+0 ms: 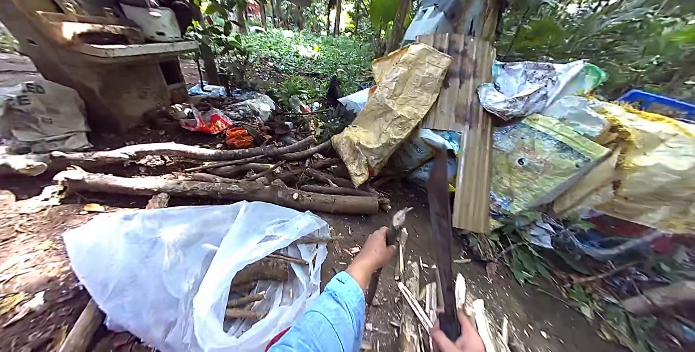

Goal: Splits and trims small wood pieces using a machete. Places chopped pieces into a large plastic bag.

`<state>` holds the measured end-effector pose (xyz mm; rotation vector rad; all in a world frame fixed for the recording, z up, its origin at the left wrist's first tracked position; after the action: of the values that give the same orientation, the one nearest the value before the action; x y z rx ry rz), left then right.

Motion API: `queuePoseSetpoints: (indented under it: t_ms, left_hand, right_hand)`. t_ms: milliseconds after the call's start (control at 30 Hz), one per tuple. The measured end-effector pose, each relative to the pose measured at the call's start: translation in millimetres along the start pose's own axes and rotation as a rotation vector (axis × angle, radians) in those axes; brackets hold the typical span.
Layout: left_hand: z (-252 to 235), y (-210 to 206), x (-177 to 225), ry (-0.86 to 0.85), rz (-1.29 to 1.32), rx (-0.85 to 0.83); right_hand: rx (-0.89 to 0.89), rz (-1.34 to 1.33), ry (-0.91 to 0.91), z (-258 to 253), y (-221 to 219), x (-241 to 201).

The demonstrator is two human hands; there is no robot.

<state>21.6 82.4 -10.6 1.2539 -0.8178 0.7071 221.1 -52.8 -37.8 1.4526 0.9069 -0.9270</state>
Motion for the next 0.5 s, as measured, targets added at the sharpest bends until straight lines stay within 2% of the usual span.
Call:
queuePoseSetpoints:
  t_ms: [133,300,400,500]
  left_hand:
    - [3.4,-3.2,5.0,0.03,-0.011,-0.026]
    - [6.7,-6.5,11.2,0.012,-0.06,-0.067]
    - [8.8,-9.4,13.5,0.003,-0.087,-0.087]
    - [9.5,-11.8,15.1,-0.021,-0.086,-0.102]
  right_hand:
    - [0.011,-0.042,0.205,11.8,27.0,-76.2]
    - [0.115,0.023,0.343,20.7,47.5,-114.0]
    - [0.113,0.185,0.275,19.0,52.7,-102.5]
    - [-0.076,0.417,0.006,8.9,45.1,-69.6]
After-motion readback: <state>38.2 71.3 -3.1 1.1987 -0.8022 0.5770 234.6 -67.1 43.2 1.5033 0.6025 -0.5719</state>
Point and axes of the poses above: each hand's wrist, its own z-axis away from the middle knuckle, its own y-axis out of the back of the hand, x = y × z, the point moved 8 cm from there along -z, towards the middle knuckle, and after that the axes turned 2 degrees about -x, right-handed, at the moved point
